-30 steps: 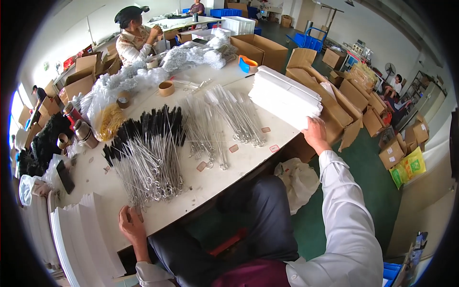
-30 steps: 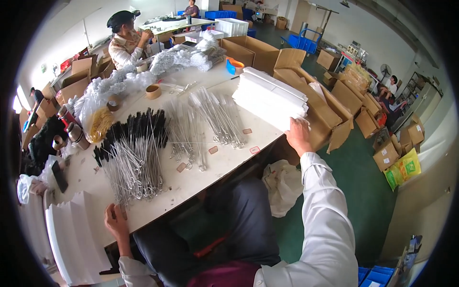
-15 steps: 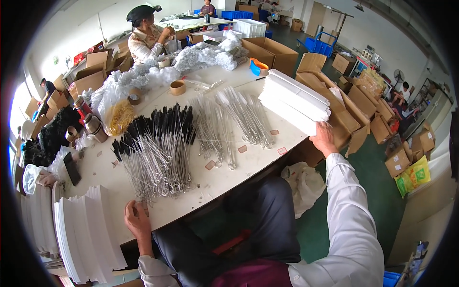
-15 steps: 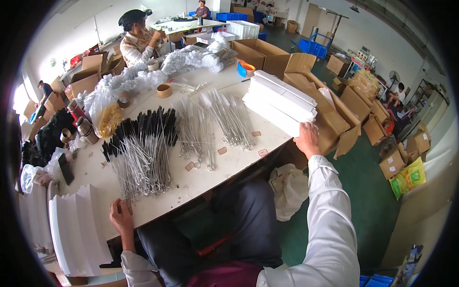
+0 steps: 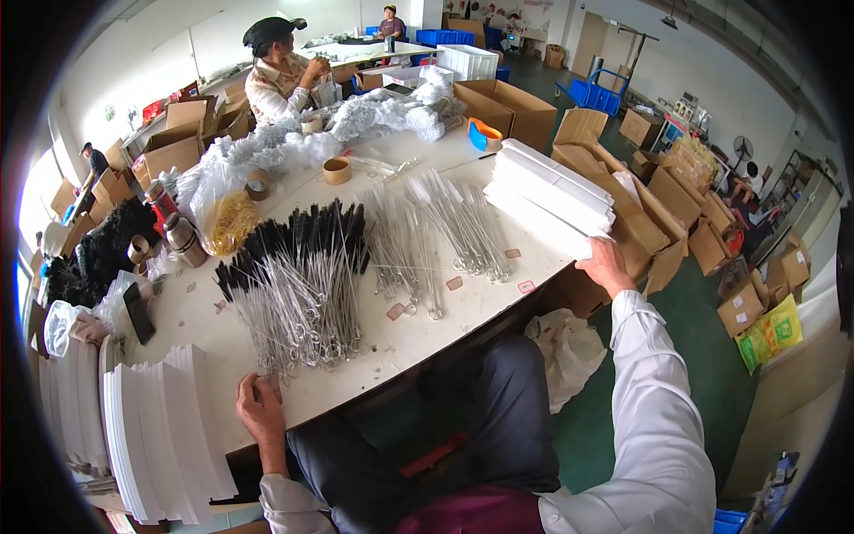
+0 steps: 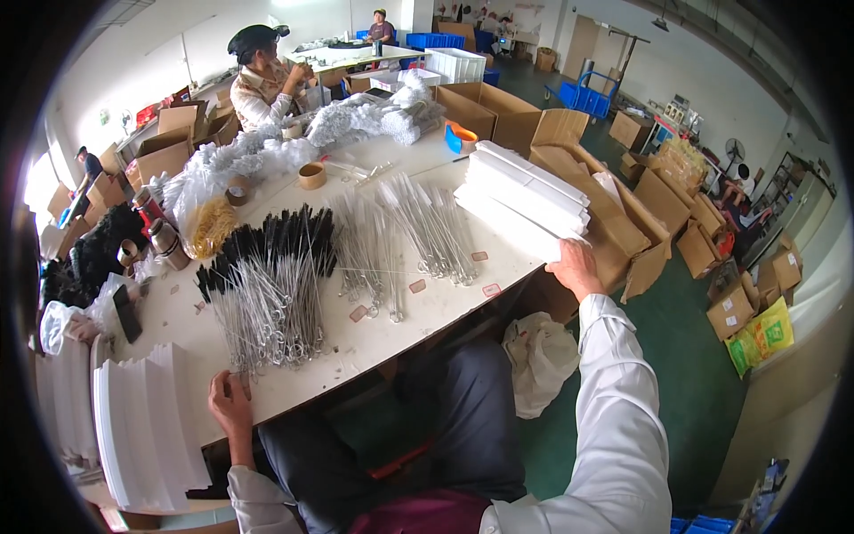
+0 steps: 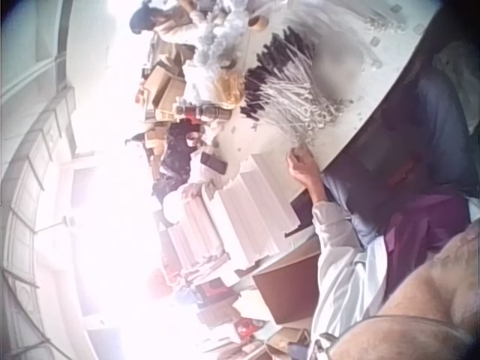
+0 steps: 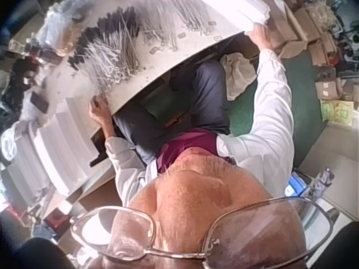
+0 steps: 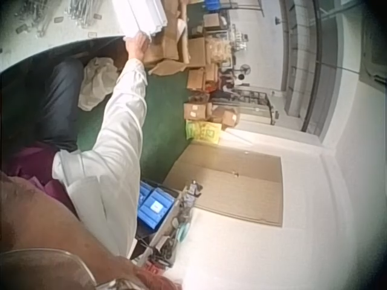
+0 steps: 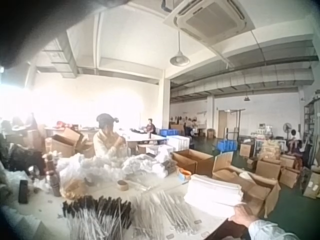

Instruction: Folding white cardboard boxes and inserting bundles of metal wire brushes into them.

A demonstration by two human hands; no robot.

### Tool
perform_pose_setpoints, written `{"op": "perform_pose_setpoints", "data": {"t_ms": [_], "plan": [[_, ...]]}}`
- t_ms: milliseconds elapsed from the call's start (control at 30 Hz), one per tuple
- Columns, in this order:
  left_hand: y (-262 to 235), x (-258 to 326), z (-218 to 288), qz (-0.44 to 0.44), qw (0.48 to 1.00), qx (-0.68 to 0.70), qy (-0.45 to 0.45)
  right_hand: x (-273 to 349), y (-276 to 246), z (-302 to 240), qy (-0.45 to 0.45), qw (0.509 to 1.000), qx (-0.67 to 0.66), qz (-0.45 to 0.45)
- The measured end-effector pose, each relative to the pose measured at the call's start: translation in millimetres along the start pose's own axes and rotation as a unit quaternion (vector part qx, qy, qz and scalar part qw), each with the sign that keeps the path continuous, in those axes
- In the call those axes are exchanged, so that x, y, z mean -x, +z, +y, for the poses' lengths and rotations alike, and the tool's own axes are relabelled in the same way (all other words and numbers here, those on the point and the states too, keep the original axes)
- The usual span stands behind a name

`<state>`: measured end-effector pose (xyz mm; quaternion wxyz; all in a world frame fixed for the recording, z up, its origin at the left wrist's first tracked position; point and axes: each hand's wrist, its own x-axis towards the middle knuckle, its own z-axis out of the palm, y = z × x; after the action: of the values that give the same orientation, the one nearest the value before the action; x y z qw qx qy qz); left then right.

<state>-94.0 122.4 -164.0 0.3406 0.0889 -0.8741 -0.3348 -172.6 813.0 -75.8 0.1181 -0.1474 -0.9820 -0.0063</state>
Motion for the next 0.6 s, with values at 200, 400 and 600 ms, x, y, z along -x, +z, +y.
{"op": "perform_pose_setpoints", "data": {"t_ms": [200,400,600], "plan": [[-1,0,-3,-0.029,0.999,0.014,-0.025,-1,-3,0,0.034,0.998,-0.046,-0.026],[3,0,-3,0.007,0.999,0.034,0.002,-2,-3,1,0.037,0.997,-0.063,-0.019],[4,0,-5,0.030,0.999,0.018,0.039,4,9,12,0.001,0.991,-0.117,0.068]]}}
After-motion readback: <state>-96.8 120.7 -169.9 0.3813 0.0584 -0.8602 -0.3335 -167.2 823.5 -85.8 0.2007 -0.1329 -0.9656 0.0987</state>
